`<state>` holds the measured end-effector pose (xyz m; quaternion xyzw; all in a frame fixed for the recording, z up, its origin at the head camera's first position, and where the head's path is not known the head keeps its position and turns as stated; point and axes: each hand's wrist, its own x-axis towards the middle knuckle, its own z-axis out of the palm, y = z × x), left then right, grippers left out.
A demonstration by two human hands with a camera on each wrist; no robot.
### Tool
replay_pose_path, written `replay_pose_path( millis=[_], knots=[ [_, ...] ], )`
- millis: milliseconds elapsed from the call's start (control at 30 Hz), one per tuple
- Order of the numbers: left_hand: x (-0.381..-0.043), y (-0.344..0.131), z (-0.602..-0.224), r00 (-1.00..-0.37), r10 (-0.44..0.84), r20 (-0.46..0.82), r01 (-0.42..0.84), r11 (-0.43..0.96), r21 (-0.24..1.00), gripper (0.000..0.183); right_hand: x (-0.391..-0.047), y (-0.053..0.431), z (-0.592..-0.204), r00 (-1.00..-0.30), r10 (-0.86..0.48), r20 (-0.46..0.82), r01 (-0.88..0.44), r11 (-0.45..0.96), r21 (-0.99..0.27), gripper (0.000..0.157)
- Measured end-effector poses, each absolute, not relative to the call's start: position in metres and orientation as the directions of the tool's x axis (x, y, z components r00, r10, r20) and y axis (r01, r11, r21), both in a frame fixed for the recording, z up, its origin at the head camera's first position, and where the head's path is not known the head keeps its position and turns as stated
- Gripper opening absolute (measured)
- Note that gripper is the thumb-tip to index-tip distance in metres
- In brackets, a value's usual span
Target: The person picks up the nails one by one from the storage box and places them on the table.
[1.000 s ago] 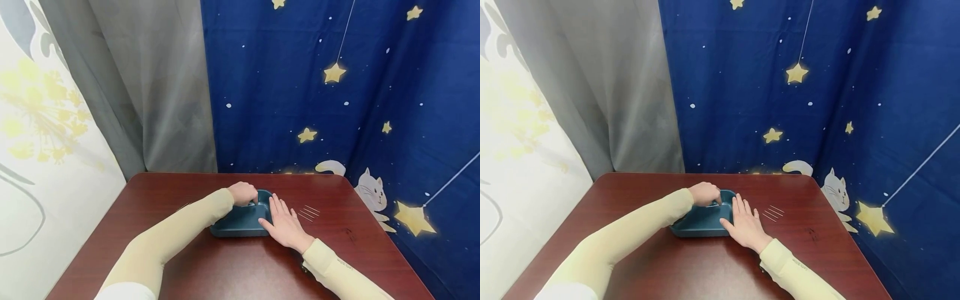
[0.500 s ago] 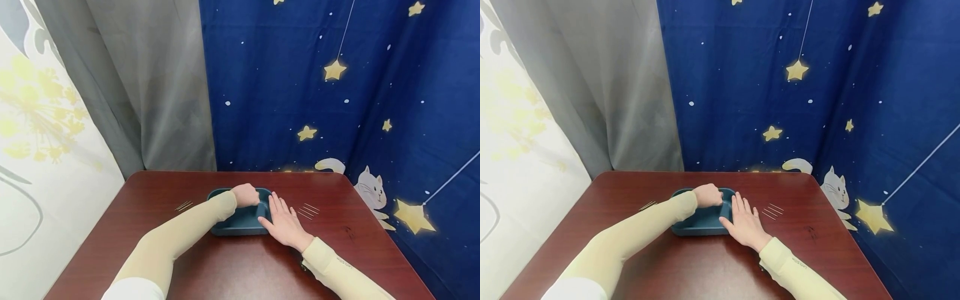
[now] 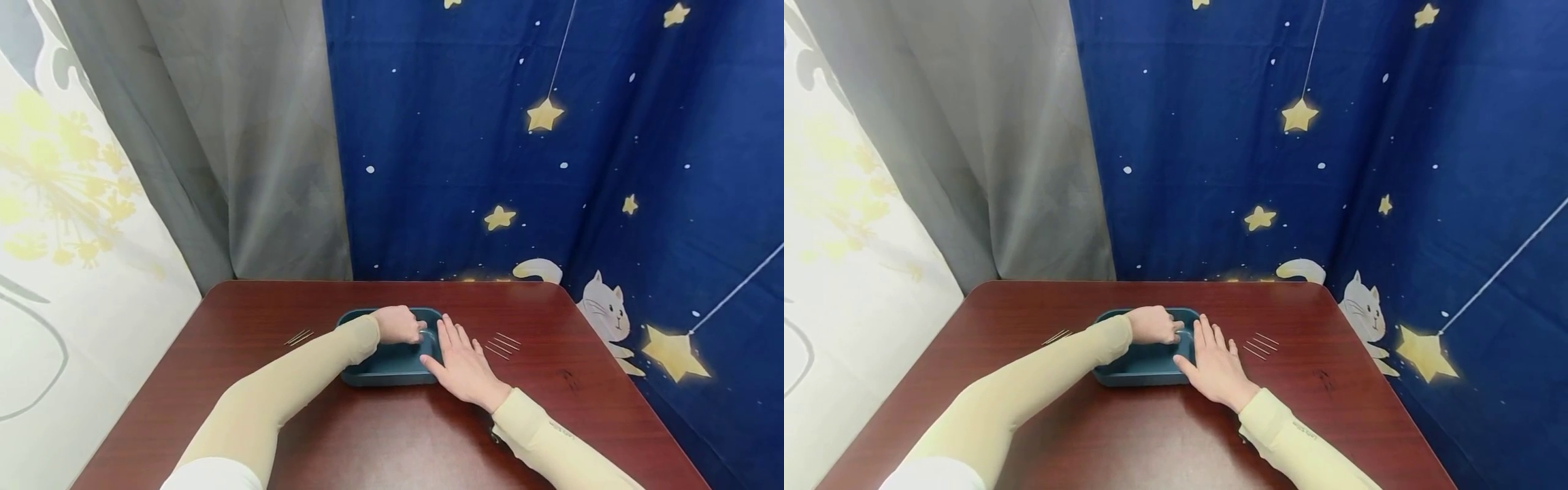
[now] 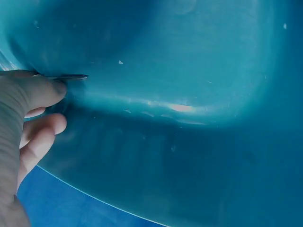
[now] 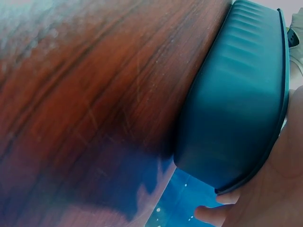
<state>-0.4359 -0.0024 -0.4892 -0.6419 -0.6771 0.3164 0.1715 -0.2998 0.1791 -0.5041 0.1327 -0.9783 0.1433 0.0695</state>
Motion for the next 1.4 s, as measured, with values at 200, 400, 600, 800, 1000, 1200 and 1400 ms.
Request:
replay_pose_path(
  millis=[200,400,600,800,1000,1200,1400],
  knots=[
    [-0.430,-0.003,-0.489,-0.316,0.932,-0.181,0.916,0.249,-0.314,0.019,-0.300,0.179,-0.506,-0.955,-0.245,0.169,-0.283,0.922,-0.264,0.092],
    [-0.428,-0.002,-0.485,-0.532,0.833,-0.153,0.845,0.534,-0.037,0.010,-0.300,0.179,-0.504,-0.958,-0.231,0.170,-0.271,0.922,-0.277,0.089],
    [-0.423,0.001,-0.480,-0.542,0.829,-0.141,0.841,0.536,-0.080,0.036,-0.300,0.180,-0.503,-0.960,-0.225,0.165,-0.264,0.922,-0.283,0.089],
    [-0.417,0.006,-0.480,-0.574,0.805,-0.148,0.818,0.560,-0.130,0.025,-0.299,0.179,-0.503,-0.959,-0.222,0.173,-0.265,0.920,-0.289,0.089],
    [-0.417,0.007,-0.484,-0.642,0.746,-0.176,0.767,0.628,-0.133,0.018,-0.298,0.178,-0.505,-0.959,-0.228,0.170,-0.268,0.923,-0.277,0.090],
    [-0.418,0.002,-0.476,-0.713,0.685,-0.150,0.694,0.720,-0.011,0.023,-0.297,0.178,-0.506,-0.957,-0.235,0.168,-0.275,0.919,-0.282,0.089],
    [-0.418,-0.006,-0.458,-0.745,0.644,-0.174,0.623,0.765,0.167,0.017,-0.298,0.179,-0.503,-0.961,-0.231,0.152,-0.266,0.923,-0.279,0.091]
  ],
)
